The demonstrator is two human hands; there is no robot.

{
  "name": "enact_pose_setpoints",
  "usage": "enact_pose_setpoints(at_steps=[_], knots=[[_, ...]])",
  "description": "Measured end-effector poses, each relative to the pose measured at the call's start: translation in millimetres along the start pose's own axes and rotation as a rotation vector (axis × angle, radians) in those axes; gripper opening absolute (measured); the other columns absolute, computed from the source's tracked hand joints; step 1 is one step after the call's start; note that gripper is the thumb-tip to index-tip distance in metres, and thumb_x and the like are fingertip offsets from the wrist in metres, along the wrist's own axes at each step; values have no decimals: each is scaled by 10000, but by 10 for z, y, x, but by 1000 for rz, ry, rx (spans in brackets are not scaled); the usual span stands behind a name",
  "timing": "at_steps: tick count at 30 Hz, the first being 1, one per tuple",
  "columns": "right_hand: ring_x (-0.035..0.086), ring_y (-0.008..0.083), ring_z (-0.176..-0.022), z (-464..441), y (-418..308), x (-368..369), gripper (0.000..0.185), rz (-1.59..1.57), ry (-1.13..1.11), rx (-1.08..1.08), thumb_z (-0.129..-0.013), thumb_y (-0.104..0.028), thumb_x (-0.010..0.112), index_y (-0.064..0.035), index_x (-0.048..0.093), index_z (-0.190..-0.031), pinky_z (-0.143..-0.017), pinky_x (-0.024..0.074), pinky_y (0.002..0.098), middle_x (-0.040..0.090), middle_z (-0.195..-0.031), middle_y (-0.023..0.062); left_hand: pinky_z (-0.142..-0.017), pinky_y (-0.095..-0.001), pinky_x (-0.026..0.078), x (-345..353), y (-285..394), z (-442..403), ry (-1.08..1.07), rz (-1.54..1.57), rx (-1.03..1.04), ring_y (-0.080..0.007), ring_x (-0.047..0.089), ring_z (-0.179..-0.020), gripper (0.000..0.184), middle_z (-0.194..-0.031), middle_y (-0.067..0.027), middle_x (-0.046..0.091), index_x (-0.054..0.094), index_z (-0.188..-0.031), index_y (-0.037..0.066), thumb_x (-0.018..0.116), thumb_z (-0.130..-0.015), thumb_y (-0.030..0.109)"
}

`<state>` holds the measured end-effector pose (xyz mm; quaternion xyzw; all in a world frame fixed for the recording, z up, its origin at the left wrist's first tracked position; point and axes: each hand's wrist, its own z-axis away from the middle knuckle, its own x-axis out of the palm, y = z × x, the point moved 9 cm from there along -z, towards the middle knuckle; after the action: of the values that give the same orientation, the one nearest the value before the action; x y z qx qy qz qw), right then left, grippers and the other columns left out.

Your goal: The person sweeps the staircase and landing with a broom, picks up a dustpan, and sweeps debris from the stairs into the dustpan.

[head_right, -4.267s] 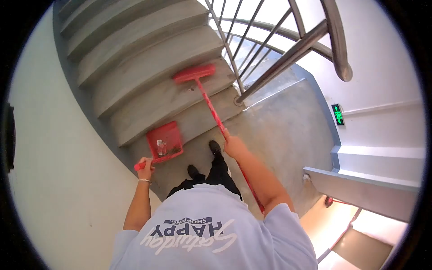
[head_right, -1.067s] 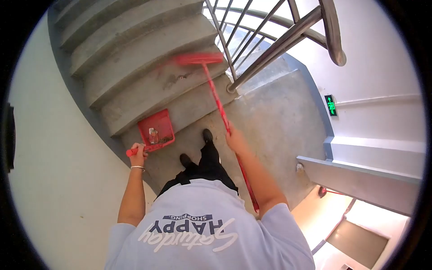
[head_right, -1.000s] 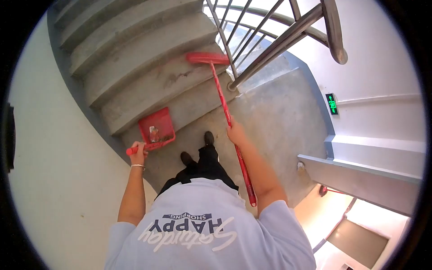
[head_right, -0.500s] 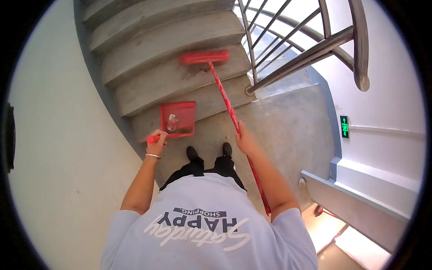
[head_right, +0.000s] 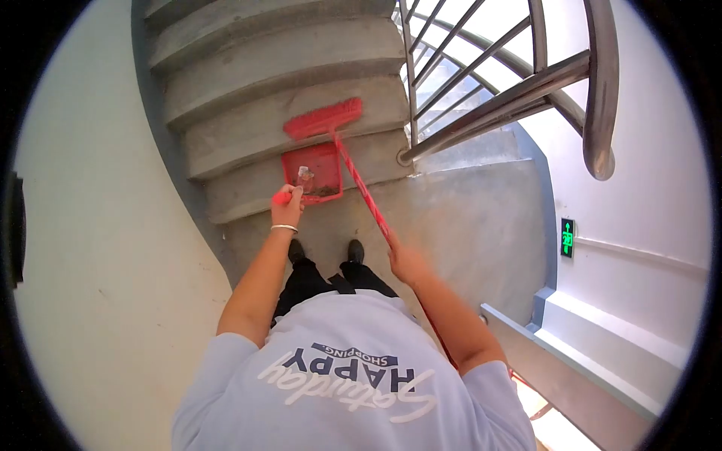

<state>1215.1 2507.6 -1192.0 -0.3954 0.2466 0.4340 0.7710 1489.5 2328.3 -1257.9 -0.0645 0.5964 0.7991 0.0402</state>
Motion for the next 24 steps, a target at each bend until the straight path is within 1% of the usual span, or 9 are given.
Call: enact_pose_setpoints(at_steps=[2, 4, 6, 10, 14, 15, 17, 19, 24], knots=[[592, 440, -786, 336, 166, -48, 571, -7, -33, -35, -880, -169, 485, -135, 279, -1412, -710, 462, 505, 609, -863, 276, -623, -313, 438, 89, -3, -12, 29, -79, -26, -150, 549, -629, 244, -627, -84, 549, 535, -716, 30, 614, -841, 225], [594, 434, -735, 536, 251, -224, 601, -38, 27, -137, -867, -150, 507, -158, 270, -1420, -669, 462, 499, 613, -799, 260, -630, -315, 439, 177, 76, -42, 44, -124, -2, -151, 548, -644, 243, -640, -92, 556, 539, -717, 28, 618, -835, 226], [592, 433, -742, 724, 276, -443, 619, -51, -131, -48, -863, -140, 511, -167, 257, -1427, -664, 462, 490, 609, -796, 260, -637, -316, 439, 252, 137, -86, 66, -172, 17, -152, 547, -660, 242, -652, -100, 563, 544, -719, 25, 623, -829, 226], [593, 430, -741, 414, 524, -488, 633, -59, -42, -125, -865, -132, 509, -170, 237, -1435, -664, 461, 492, 609, -790, 257, -620, -328, 444, 270, 75, -95, 119, -91, -70, -155, 530, -613, 246, -629, -86, 555, 547, -717, 20, 616, -830, 227], [592, 425, -744, -398, 156, -514, 622, -36, -29, -339, -892, -175, 468, -172, 180, -1443, -687, 455, 515, 613, -800, 255, -580, -328, 441, 244, -84, -100, 137, -35, -114, -140, 511, -561, 243, -598, -56, 536, 536, -701, 30, 610, -831, 220], [594, 424, -751, -511, -30, -549, 607, -9, -61, -356, -893, -180, 465, -168, 197, -1437, -684, 457, 513, 614, -802, 254, -580, -328, 441, 229, -74, -96, 142, -45, -103, -140, 511, -561, 243, -598, -56, 536, 536, -701, 30, 610, -831, 220], [596, 423, -759, -725, -404, -661, 592, 3, -83, -372, -893, -185, 462, -163, 213, -1430, -681, 459, 512, 615, -805, 252, -439, -251, 406, 250, -45, -89, 120, -46, -89, -101, 503, -465, 202, -585, -13, 531, 509, -710, 88, 579, -854, 211], [602, 415, -773, -929, -772, -630, 548, 81, -203, -458, -894, -203, 455, -160, 265, -1405, -677, 466, 502, 620, -811, 242, -434, -250, 401, 217, 72, -59, 123, -27, -91, -100, 503, -467, 204, -588, -17, 536, 508, -708, 89, 577, -852, 215], [599, 430, -781, -1623, -1170, -364, 476, 114, -92, -474, -903, -246, 441, -163, 356, -1364, -679, 466, 514, 626, -840, 239, -427, -245, 387, 230, 44, -122, 111, 31, -104, -99, 501, -467, 207, -595, -24, 546, 508, -703, 92, 574, -840, 233]])
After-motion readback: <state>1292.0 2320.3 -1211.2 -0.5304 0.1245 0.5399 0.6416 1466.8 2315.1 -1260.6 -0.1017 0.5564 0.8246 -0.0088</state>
